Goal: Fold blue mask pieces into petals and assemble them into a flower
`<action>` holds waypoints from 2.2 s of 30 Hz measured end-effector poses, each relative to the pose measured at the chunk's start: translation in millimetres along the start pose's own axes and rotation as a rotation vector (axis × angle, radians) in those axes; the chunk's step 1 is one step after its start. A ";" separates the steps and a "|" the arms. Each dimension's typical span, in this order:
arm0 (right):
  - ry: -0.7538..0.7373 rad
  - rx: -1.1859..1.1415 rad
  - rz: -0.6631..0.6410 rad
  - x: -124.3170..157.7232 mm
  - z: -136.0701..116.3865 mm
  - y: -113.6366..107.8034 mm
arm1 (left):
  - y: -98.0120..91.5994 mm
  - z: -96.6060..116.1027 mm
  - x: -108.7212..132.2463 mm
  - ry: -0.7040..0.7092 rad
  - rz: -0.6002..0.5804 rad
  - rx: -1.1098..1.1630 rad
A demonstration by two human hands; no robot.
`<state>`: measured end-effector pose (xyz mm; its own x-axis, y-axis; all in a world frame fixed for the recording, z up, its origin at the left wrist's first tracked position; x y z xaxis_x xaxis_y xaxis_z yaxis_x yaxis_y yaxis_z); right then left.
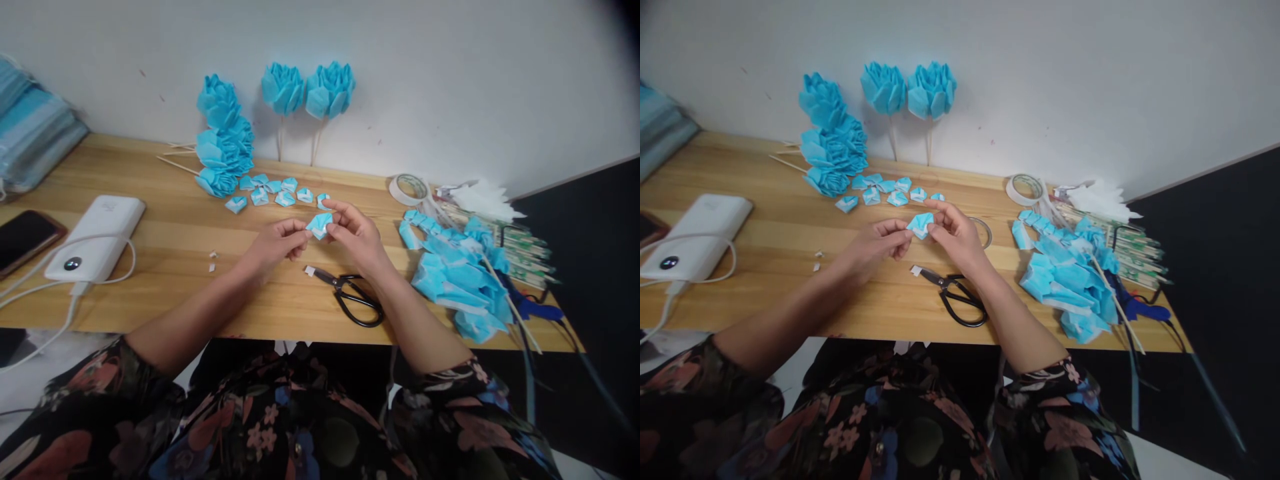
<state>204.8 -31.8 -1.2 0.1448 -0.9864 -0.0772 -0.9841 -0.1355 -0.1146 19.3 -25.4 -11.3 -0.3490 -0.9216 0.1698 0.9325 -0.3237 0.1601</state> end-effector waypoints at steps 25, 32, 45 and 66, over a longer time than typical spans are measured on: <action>-0.195 0.852 -0.499 22.5 -29.7 5.0 | -7.4 14.7 -5.1 0.138 0.189 0.123; -0.264 0.959 -0.576 23.5 -22.9 8.6 | -7.8 11.6 -6.2 0.148 0.184 0.098; -0.196 0.918 -0.533 22.2 -20.4 7.7 | -7.9 9.9 -5.7 0.156 0.167 0.162; -0.317 0.688 0.196 13.3 -62.2 -28.1 | -6.4 12.1 -1.2 0.097 0.088 0.081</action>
<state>228.0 -46.9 62.6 0.0987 -0.8989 -0.4268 -0.7250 0.2288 -0.6497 12.6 -19.7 -0.8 -0.2521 -0.9632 0.0927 0.9472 -0.2261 0.2272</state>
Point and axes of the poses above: each hand's wrist, its own x-axis away from the middle knuckle, its own y-axis out of the palm, z = x × y, the point moved 1 cm from there along -x, towards the middle knuckle, and after that the axes turned 2 degrees about y, right-handed, at the moved point
